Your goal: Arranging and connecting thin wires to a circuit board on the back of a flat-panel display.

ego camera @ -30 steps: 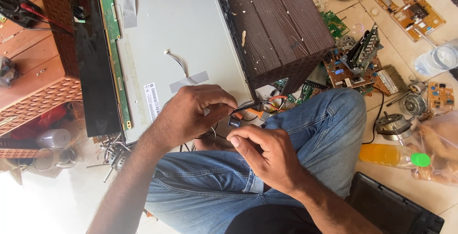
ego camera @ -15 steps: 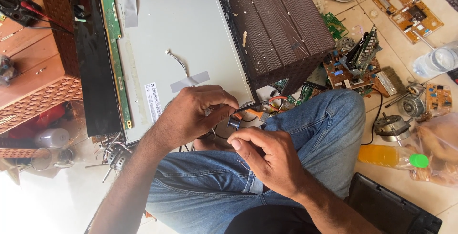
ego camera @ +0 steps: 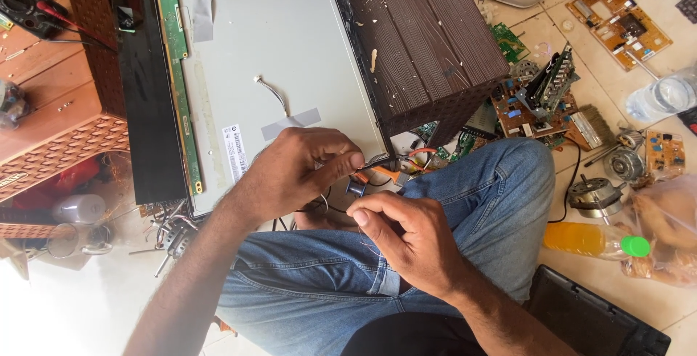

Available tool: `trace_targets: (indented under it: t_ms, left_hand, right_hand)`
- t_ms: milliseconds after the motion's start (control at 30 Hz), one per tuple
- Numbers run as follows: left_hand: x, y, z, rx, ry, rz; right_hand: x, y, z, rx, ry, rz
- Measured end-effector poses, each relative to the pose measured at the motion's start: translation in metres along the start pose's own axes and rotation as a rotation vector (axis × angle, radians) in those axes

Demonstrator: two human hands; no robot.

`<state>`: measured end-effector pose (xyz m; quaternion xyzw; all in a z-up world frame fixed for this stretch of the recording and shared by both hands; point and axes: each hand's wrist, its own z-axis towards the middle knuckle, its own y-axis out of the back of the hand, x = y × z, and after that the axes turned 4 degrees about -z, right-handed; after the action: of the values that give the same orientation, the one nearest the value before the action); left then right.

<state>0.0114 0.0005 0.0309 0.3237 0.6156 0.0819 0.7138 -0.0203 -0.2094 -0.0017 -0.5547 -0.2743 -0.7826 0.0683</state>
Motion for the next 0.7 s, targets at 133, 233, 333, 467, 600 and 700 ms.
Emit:
trace_targets:
  t_ms: [133,233,333,467,600,700]
  left_hand:
    - [0.0,-0.005,0.002,-0.008,0.08,0.044]
    - [-0.005,-0.004,0.003,0.02,0.149,0.046]
    - [-0.006,-0.003,0.002,0.024,0.19,0.017]
    - [-0.002,-0.004,0.0,-0.003,0.12,-0.009]
    - [0.003,-0.007,-0.006,-0.047,0.049,-0.002]
    - [0.006,-0.014,-0.01,-0.116,0.005,-0.046]
  right_hand:
    - [0.001,0.001,-0.001,0.004,-0.009,0.011]
    - [0.002,0.003,0.0,0.006,-0.009,0.037]
    - [0.003,0.004,0.001,0.005,0.0,0.033]
    - [0.004,0.005,0.001,0.018,-0.006,0.018]
    - [0.004,0.005,-0.002,0.048,-0.03,-0.009]
    - [0.003,0.003,-0.003,0.071,-0.012,-0.008]
